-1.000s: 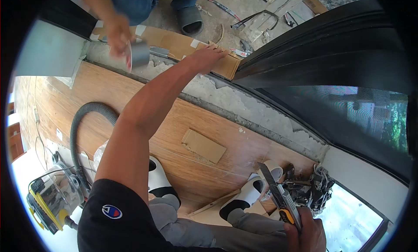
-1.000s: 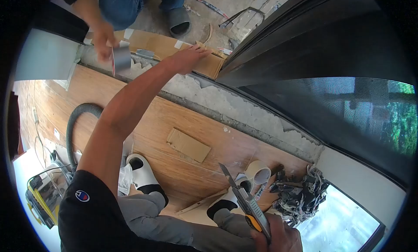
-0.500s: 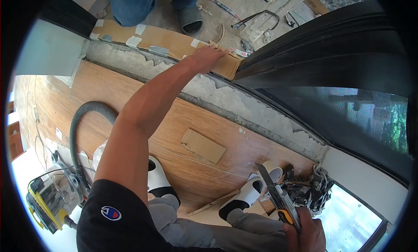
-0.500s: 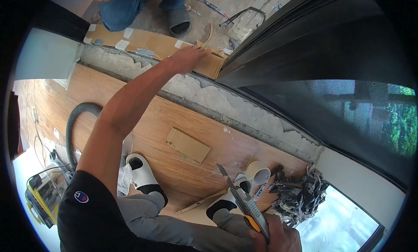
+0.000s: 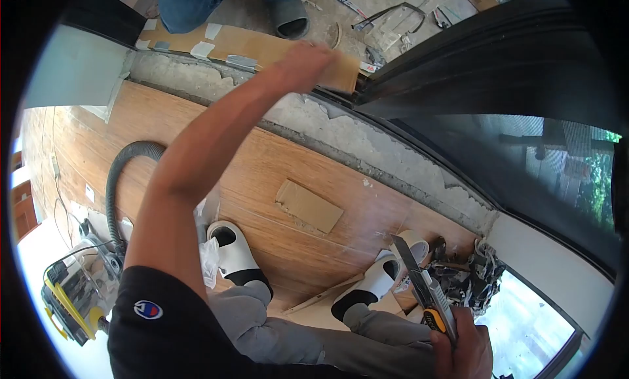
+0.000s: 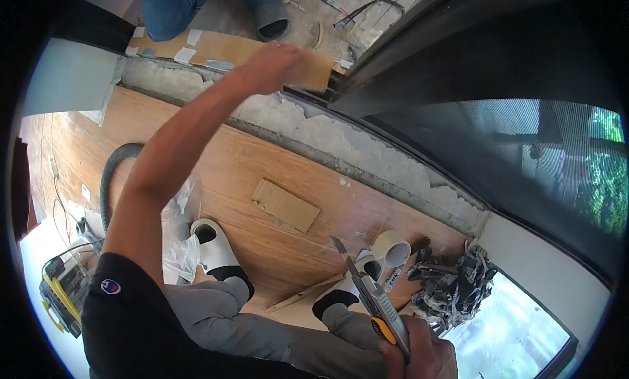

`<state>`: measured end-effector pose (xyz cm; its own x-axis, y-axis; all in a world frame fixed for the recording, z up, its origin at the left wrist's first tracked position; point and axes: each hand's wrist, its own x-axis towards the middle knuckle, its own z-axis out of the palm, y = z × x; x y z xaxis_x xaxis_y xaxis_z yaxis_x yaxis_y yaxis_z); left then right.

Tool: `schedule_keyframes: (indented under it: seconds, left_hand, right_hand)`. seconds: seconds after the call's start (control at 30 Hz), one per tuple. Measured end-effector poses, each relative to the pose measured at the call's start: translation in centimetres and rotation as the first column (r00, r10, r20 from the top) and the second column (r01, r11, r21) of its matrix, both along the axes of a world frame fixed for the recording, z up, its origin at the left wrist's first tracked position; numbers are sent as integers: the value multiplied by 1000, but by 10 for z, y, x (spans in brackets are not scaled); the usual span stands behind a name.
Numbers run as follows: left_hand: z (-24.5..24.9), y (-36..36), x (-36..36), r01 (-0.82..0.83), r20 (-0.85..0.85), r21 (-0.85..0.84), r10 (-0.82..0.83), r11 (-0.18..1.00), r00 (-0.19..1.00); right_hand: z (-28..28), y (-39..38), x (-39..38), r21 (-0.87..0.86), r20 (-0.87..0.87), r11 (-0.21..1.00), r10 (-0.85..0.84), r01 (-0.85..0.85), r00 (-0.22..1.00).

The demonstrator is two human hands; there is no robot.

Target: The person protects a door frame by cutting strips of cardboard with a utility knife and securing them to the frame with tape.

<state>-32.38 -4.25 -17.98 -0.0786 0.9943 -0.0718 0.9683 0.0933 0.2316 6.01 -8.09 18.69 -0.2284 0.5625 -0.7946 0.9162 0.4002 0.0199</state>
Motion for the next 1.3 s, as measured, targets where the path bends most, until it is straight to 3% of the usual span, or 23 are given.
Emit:
schedule_keyframes:
  seconds: [0.07,0.13,0.27,0.3,0.37,0.47,0.5,0.53,0.63,0.77,0.83,0.93,1.03,1.17,1.3]
  left_hand:
    - [31,-16,0,-64,18,-118,67,991,998]
    - [57,-34,1,-161,197,-329,234,930,952]
    - [47,-67,28,-125,367,-425,297,896,882]
    - [36,-70,35,-125,361,-422,293,898,885]
    - [13,-76,48,-339,323,-355,454,871,830]
    - [2,-60,58,-457,308,-396,584,796,751]
    - [2,-52,62,-526,274,-403,647,749,711]
    - [3,-44,67,-530,276,-398,648,749,710]
    - [-2,-18,82,-624,270,-242,669,743,692]
    - [-31,6,90,-690,270,-110,689,716,672]
    - [-23,8,90,-719,279,-61,704,692,653]
    - [-21,-2,96,-710,271,-36,691,703,670]
    - [-38,-11,99,-671,230,29,648,741,726]
    - [-36,-12,96,-692,245,-51,681,720,690]
    - [-36,-12,96,-698,244,-83,693,712,678]
  right_hand:
    - [-3,-1,15,36,-27,996,85,-84,996]
    - [-11,4,32,-55,-359,993,74,-100,930]
    - [-9,9,32,-11,-416,981,172,-194,893]
    - [-9,10,31,-41,-411,985,133,-165,902]
    - [-9,7,32,-71,-406,989,92,-132,909]
    - [-9,-1,30,14,-423,980,187,-199,887]
    - [-5,-3,27,3,-325,979,194,-204,926]
    - [-4,-4,24,-8,-224,978,201,-208,954]
    - [-7,-5,26,-5,-318,978,196,-209,928]
    - [0,-12,16,-3,-261,993,116,-121,958]
    - [7,-12,5,-30,-82,999,38,-41,996]
    - [10,-9,-5,-44,47,998,-34,36,998]
    - [7,-10,4,0,-57,999,44,-44,997]
    - [6,-11,2,-6,7,999,47,-47,999]
    - [-4,-7,21,-3,-232,993,115,-119,966]
